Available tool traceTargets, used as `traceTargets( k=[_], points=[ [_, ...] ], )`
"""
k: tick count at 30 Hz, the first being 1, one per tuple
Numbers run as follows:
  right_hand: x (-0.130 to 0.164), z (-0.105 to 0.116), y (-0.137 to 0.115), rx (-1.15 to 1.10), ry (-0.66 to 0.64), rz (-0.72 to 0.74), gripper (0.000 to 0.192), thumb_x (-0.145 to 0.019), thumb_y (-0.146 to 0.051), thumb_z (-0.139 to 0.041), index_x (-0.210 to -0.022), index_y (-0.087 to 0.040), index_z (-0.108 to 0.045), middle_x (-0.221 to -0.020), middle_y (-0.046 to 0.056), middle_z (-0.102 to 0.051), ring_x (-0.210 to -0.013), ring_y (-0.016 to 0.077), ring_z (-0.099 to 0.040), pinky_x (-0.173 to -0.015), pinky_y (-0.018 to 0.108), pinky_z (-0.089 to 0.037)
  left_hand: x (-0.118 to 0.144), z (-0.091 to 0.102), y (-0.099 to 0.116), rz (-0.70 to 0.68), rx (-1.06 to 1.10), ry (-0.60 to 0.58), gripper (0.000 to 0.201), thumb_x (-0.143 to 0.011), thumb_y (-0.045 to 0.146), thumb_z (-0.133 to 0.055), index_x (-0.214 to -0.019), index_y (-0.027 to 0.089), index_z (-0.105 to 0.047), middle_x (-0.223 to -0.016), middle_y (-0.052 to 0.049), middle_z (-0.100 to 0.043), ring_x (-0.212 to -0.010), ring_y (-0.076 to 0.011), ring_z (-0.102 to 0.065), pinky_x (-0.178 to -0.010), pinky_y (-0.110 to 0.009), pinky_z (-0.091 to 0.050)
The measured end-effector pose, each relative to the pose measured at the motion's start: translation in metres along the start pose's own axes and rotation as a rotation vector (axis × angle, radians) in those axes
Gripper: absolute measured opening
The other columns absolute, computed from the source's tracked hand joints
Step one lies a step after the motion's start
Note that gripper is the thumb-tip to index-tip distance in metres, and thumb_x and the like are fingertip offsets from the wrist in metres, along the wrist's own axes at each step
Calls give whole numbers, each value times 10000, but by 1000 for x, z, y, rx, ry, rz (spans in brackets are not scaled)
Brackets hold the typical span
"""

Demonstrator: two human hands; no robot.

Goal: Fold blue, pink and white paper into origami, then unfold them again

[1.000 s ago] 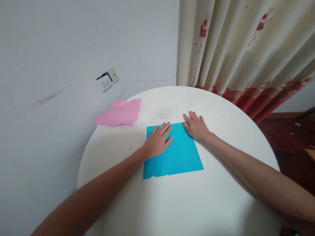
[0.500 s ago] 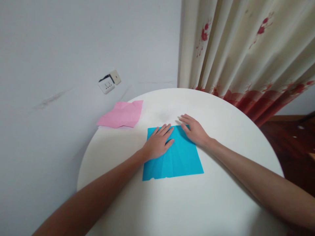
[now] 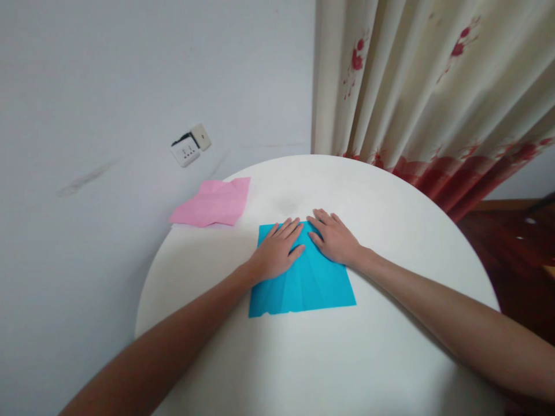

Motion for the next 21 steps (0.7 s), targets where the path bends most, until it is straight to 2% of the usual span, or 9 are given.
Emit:
traceTargets(
  k=[13, 21],
  points=[
    [0, 0, 0, 12, -5, -5, 550, -1032, -412, -346, -1499, -132, -420, -1594, 165, -326, -1482, 298, -271, -1191, 497, -237, 0, 2, 0, -6, 20, 11, 596, -1025, 476, -349, -1552, 202, -299, -1620, -101, -281, -1516, -268, -196, -1221, -511, -203],
    [0, 1, -1, 7, -6, 0, 547, -1033, -407, -349, -1502, -134, -416, -1592, 163, -332, -1480, 298, -275, -1189, 500, -238, 0, 2, 0, 3, 11, -10, 601, -1026, 463, -352, -1547, 168, -305, -1623, -107, -269, -1519, -264, -186, -1224, -508, -188]
  ],
)
Point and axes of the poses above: each hand's wrist, its own x-axis away from the middle knuckle, its own z-axis out of the back of the hand, y = z × x, the point moved 7 cm from there along -x, towards the middle knuckle
